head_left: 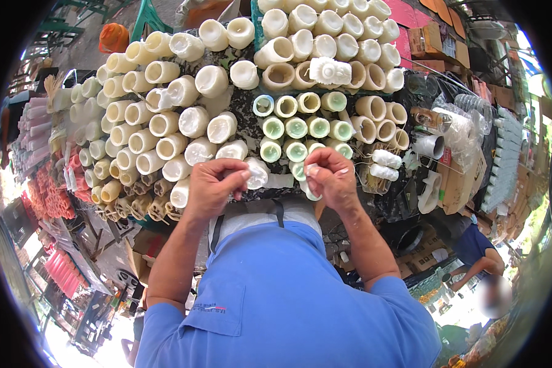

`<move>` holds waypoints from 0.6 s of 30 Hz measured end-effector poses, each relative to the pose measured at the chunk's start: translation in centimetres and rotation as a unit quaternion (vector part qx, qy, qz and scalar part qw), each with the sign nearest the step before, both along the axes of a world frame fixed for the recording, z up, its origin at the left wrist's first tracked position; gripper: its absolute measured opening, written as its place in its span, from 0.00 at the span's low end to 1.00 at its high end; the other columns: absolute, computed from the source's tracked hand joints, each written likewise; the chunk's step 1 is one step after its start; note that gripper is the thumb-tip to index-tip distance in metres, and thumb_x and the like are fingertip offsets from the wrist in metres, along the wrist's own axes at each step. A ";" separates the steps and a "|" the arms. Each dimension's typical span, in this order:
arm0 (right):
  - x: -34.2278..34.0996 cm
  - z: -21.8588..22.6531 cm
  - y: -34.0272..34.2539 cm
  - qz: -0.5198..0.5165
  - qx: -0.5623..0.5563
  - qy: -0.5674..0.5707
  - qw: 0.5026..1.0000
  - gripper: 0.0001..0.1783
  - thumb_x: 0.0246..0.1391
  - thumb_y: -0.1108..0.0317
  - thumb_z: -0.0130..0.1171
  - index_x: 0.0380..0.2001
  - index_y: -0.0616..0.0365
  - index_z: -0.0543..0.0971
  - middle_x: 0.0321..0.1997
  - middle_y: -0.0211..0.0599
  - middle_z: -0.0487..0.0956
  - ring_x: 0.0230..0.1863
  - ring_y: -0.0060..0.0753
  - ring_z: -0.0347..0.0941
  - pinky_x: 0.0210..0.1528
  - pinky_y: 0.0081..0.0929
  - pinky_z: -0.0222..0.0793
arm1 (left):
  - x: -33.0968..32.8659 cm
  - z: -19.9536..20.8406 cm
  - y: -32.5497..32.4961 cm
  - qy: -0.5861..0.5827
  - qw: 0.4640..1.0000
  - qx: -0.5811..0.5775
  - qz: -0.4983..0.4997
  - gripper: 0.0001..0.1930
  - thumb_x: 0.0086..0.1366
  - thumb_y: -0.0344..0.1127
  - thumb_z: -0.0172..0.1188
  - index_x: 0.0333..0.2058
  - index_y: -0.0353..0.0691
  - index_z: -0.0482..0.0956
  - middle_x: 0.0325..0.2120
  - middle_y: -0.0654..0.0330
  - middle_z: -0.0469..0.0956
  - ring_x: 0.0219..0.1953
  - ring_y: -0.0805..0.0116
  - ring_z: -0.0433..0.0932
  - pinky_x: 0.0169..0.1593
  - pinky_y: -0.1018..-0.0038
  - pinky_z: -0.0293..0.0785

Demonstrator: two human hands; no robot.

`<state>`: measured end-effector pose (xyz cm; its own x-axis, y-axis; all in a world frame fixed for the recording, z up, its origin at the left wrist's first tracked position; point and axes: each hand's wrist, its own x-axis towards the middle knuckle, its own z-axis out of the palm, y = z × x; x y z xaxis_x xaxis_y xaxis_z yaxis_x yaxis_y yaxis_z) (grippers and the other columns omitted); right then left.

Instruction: The person inserts wicks into cylindrical wax candle bodies and places them into a perforated foam rack. The person handles the candles one at a time, aligning the wick and pressing it into the wax before arranging the finished units in the rack.

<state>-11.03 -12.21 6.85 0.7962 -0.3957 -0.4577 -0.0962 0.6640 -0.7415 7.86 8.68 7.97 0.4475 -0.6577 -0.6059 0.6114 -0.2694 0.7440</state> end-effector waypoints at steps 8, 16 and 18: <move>1.6 -0.6 2.0 0.125 -0.245 -0.023 0.961 0.14 0.58 0.77 0.75 0.46 0.64 0.84 0.51 0.38 0.82 0.43 0.25 0.81 0.42 0.25 0.81 | -0.6 -0.5 -1.2 0.056 0.994 -0.056 -0.078 0.18 0.71 0.25 0.69 0.57 0.27 0.82 0.35 0.55 0.88 0.32 0.75 0.84 0.36 0.79 0.81; 3.4 -0.9 2.1 0.108 -0.448 -0.047 0.886 0.15 0.56 0.79 0.74 0.48 0.62 0.85 0.46 0.45 0.85 0.41 0.42 0.84 0.41 0.32 0.81 | -0.4 -1.4 -2.5 0.051 0.998 -0.032 -0.026 0.09 0.71 0.27 0.70 0.45 0.30 0.84 0.30 0.57 0.87 0.31 0.74 0.84 0.31 0.78 0.80; 3.5 -1.0 1.8 0.117 -0.460 -0.055 0.879 0.16 0.56 0.78 0.74 0.48 0.62 0.84 0.46 0.44 0.84 0.41 0.43 0.84 0.41 0.33 0.81 | -0.1 -2.0 -2.4 0.075 0.996 -0.042 -0.019 0.08 0.70 0.29 0.71 0.44 0.31 0.84 0.29 0.58 0.86 0.29 0.74 0.84 0.30 0.79 0.79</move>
<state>-7.48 -10.40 5.88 0.9243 -0.3776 0.0553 -0.0437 -0.2485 -0.9676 7.72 6.29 5.94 0.3303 -0.7240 -0.6055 0.7073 -0.2349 0.6667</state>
